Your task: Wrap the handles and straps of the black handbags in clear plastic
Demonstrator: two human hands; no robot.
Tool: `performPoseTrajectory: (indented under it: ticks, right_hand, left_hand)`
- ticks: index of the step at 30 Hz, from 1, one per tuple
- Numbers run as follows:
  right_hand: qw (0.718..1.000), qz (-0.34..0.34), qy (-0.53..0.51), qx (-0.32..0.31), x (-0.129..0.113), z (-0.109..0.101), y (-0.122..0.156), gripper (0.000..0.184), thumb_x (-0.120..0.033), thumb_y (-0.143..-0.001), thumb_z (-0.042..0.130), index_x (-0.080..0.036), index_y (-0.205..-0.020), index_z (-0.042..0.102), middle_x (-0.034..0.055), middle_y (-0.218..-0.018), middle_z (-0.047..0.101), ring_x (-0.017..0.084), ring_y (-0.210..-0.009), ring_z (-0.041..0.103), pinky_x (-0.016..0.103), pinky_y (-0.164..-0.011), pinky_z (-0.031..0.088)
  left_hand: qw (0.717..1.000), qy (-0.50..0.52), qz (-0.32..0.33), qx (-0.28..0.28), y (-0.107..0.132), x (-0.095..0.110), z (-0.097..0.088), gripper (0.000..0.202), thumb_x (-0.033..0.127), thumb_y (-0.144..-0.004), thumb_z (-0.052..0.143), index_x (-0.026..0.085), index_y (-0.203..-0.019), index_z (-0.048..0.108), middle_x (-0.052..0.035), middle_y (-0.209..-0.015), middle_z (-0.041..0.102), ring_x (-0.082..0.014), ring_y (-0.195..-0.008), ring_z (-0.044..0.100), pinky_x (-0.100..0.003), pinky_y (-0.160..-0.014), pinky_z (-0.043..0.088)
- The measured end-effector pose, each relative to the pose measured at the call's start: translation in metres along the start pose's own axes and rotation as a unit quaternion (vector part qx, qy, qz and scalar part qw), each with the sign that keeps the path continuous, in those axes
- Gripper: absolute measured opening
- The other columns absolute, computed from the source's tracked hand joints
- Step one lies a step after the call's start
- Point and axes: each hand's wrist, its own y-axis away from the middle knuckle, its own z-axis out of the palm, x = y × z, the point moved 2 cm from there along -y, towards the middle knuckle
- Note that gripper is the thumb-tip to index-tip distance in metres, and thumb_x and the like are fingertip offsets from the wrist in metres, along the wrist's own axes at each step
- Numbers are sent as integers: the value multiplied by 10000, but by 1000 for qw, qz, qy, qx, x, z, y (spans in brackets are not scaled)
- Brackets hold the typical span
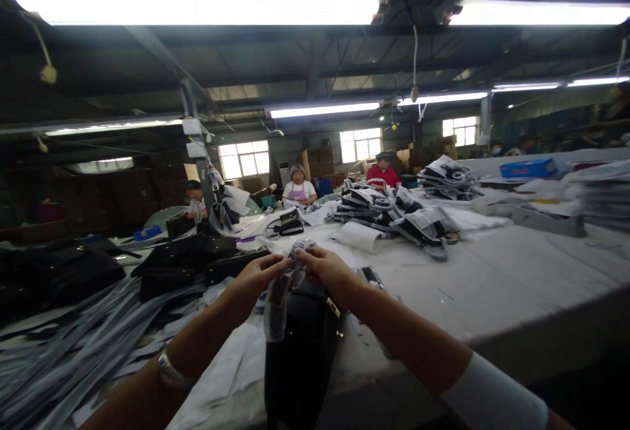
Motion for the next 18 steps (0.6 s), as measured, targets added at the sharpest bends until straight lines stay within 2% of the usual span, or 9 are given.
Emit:
performPoseTrajectory:
  ticks: [2, 5, 8, 10, 12, 15, 18]
  right_hand:
    - [998, -23, 65, 8, 1, -11, -1, 309, -486, -754, 725, -184, -821, 742, -4, -709, 683, 123, -632, 584, 223, -588, 458]
    - [983, -61, 163, 63, 16, -37, 9, 299, -479, -813, 664, -202, -898, 733, 12, -815, 714, 172, -764, 638, 267, -710, 491]
    - [956, -64, 254, 133, 57, -63, 36, 278, -399, -903, 539, -203, -1025, 696, 52, -990, 731, 214, -920, 667, 320, -846, 501]
    - [938, -39, 314, 144, 93, -76, 54, 246, -269, -892, 537, -190, -1067, 690, 85, -1066, 730, 231, -989, 676, 327, -875, 516]
    - [915, -12, 377, 143, 127, -84, 64, 295, -138, -864, 521, -173, -1107, 684, 112, -1136, 711, 238, -1022, 676, 320, -855, 538]
    - [867, 14, 481, 129, 158, -93, 50, 303, -53, -867, 526, -143, -1114, 678, 130, -1152, 696, 227, -1096, 639, 330, -970, 484]
    - [804, 47, 582, 117, 165, -101, 10, 216, -181, -925, 585, -145, -1130, 641, 106, -1184, 658, 228, -1098, 618, 418, -972, 484]
  left_hand:
    - [999, 28, -9, 16, 1, -3, 2, 395, 445, -767, 750, 149, -1025, 720, -37, -815, 735, -178, -737, 655, -230, -646, 466]
    - [994, 94, -17, 53, 3, -10, -1, 360, 408, -744, 782, 152, -985, 710, -16, -770, 721, -138, -658, 644, -198, -587, 476]
    - [983, 156, -9, 98, 5, -18, -13, 384, 389, -682, 833, 147, -952, 705, -17, -784, 725, -125, -626, 647, -188, -559, 506]
    - [975, 182, 3, 128, 5, -20, -23, 433, 378, -634, 866, 143, -961, 706, -21, -783, 731, -127, -628, 657, -189, -566, 531]
    - [967, 198, 21, 159, 4, -20, -30, 461, 360, -592, 890, 143, -955, 708, -17, -781, 737, -126, -631, 667, -182, -569, 544]
    - [959, 205, 39, 191, 3, -18, -33, 437, 349, -563, 904, 149, -896, 702, 3, -743, 731, -108, -575, 653, -165, -520, 531]
    - [962, 201, 34, 179, 3, -18, -24, 389, 350, -595, 890, 156, -869, 692, 15, -718, 722, -98, -555, 641, -159, -509, 517]
